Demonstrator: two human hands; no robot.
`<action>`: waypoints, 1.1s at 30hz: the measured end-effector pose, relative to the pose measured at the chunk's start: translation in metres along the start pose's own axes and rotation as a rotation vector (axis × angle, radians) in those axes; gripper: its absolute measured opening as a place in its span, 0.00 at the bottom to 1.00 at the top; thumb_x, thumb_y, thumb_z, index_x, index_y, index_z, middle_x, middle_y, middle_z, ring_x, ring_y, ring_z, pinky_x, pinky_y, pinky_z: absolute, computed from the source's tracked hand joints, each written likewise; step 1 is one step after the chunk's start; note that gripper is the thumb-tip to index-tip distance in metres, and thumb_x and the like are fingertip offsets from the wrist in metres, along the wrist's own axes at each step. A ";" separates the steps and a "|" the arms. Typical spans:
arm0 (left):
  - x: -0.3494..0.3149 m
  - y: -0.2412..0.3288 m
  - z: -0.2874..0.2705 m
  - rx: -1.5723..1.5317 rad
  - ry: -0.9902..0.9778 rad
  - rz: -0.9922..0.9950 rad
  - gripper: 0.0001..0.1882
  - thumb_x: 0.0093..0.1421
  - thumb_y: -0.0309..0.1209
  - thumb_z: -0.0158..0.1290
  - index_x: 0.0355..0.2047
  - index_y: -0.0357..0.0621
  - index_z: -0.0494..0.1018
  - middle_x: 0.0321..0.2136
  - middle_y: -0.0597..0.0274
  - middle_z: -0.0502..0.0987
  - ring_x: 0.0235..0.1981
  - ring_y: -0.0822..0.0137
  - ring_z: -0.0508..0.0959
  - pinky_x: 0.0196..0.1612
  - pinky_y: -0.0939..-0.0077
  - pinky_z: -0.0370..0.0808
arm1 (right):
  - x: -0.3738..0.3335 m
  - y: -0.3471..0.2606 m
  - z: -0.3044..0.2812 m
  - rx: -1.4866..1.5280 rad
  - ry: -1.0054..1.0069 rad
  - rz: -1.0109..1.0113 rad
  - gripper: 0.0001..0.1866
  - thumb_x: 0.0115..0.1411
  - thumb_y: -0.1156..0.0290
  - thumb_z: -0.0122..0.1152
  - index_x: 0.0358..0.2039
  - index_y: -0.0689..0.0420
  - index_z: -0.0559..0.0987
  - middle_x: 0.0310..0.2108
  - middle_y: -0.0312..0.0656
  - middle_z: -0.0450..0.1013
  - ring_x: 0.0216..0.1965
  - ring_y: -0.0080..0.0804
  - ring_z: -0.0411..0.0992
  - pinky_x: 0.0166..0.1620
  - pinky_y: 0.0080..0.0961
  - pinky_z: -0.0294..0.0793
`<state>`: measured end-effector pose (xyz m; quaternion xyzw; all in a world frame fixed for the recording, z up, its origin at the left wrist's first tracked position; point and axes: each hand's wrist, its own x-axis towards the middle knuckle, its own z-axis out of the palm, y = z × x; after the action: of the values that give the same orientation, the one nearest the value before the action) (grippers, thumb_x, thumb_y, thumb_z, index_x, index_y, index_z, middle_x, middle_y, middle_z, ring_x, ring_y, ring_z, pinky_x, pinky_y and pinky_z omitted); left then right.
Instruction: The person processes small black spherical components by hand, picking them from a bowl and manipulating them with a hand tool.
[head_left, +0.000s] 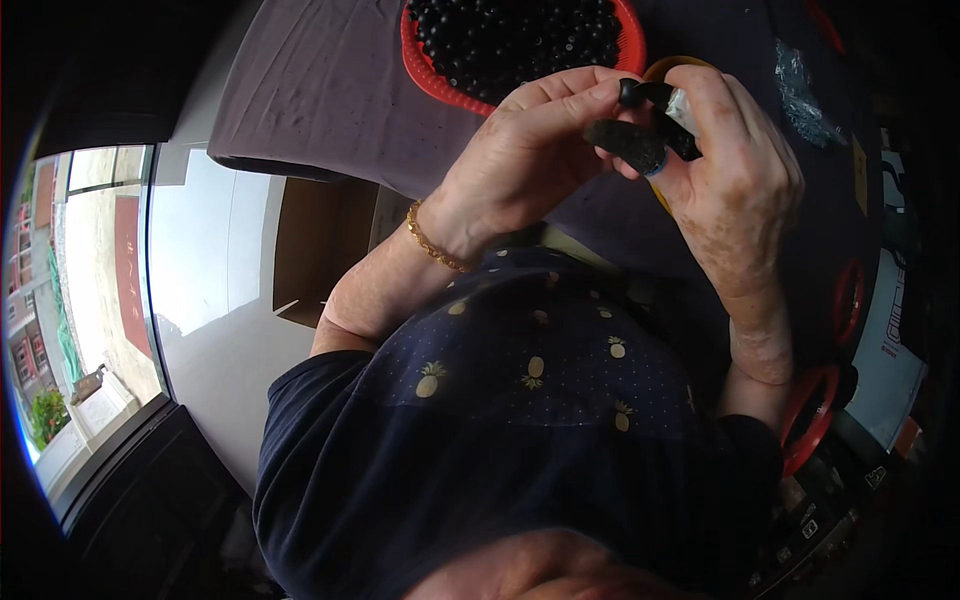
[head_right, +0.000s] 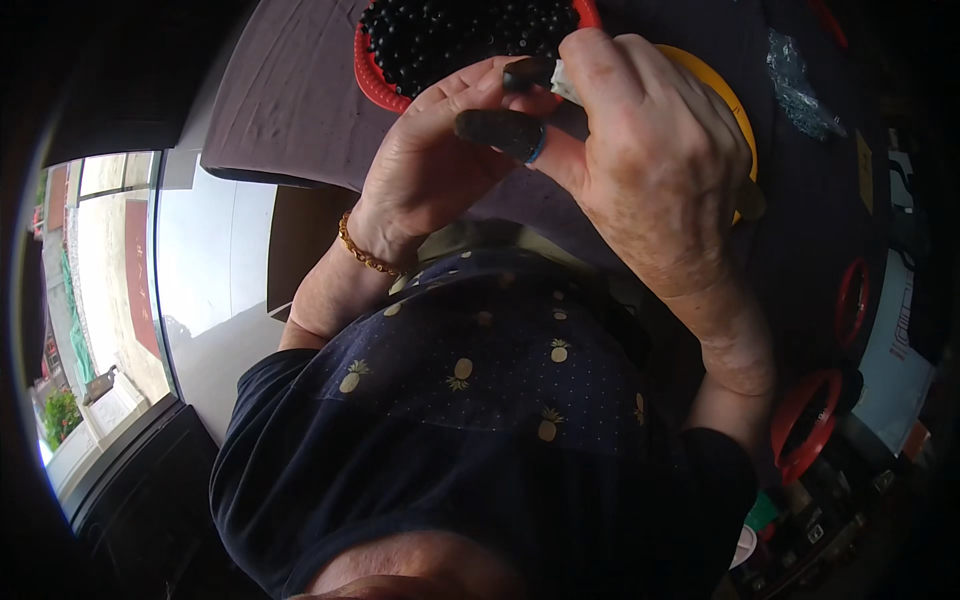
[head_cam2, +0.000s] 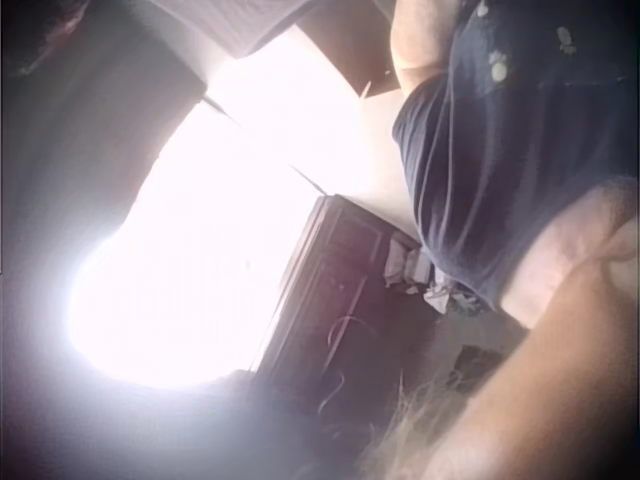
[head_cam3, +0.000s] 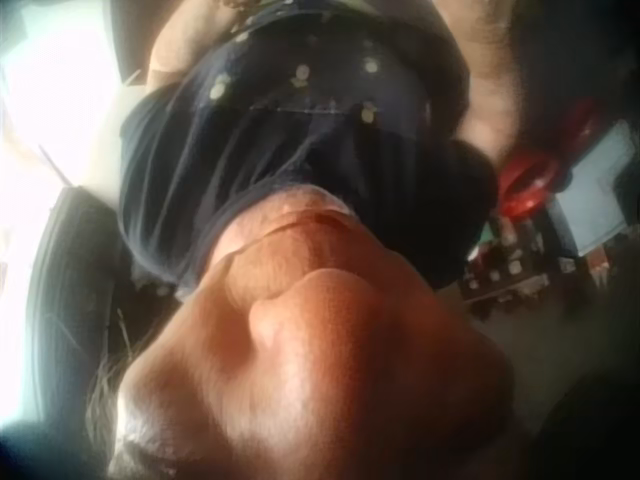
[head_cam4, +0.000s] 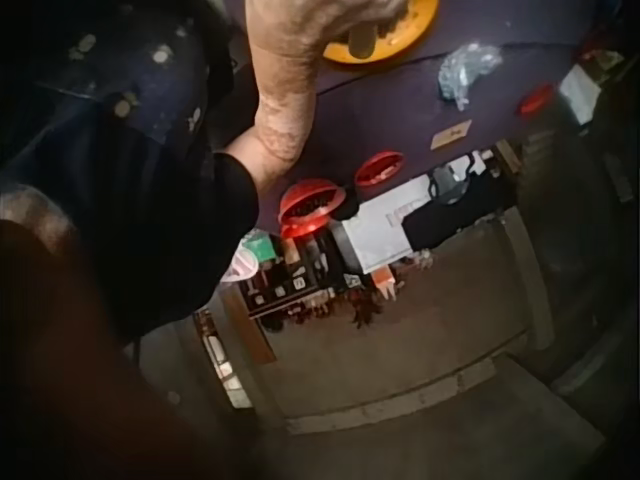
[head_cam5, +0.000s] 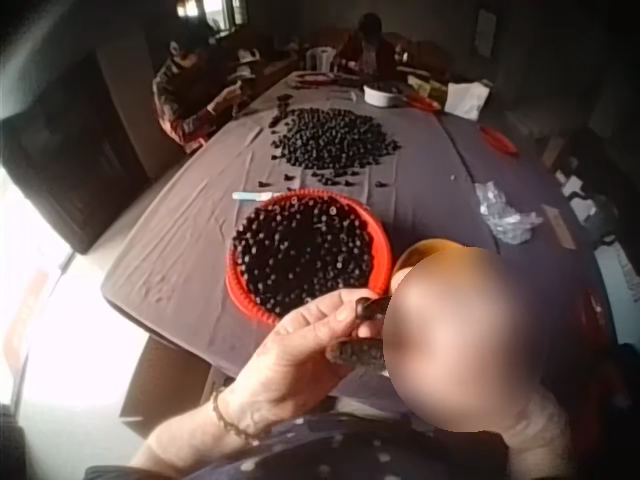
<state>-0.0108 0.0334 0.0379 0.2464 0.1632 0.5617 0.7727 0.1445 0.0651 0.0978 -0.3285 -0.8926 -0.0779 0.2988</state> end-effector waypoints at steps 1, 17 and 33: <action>-0.001 0.000 -0.002 0.014 -0.025 0.011 0.17 0.61 0.36 0.47 0.47 0.38 0.67 0.37 0.61 0.75 0.29 0.76 0.72 0.40 0.75 0.71 | 0.000 0.001 0.003 -0.005 0.021 -0.027 0.23 0.47 0.50 0.63 0.34 0.56 0.73 0.24 0.37 0.71 0.24 0.33 0.73 0.26 0.25 0.71; -0.002 -0.005 -0.002 -0.112 -0.148 0.074 0.14 0.61 0.31 0.47 0.42 0.33 0.70 0.29 0.63 0.72 0.27 0.75 0.69 0.38 0.73 0.73 | 0.002 -0.002 -0.005 0.050 -0.041 -0.005 0.15 0.48 0.62 0.65 0.28 0.57 0.71 0.22 0.38 0.70 0.24 0.35 0.72 0.26 0.26 0.71; -0.004 0.011 0.001 -0.045 -0.063 -0.148 0.15 0.60 0.31 0.47 0.41 0.31 0.70 0.31 0.55 0.75 0.24 0.68 0.72 0.34 0.72 0.75 | -0.002 0.013 -0.002 0.060 0.025 -0.182 0.21 0.39 0.56 0.70 0.25 0.56 0.71 0.17 0.34 0.65 0.20 0.29 0.69 0.23 0.23 0.68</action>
<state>-0.0207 0.0323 0.0446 0.2339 0.1441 0.4985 0.8222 0.1548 0.0731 0.0973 -0.2362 -0.9168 -0.0820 0.3112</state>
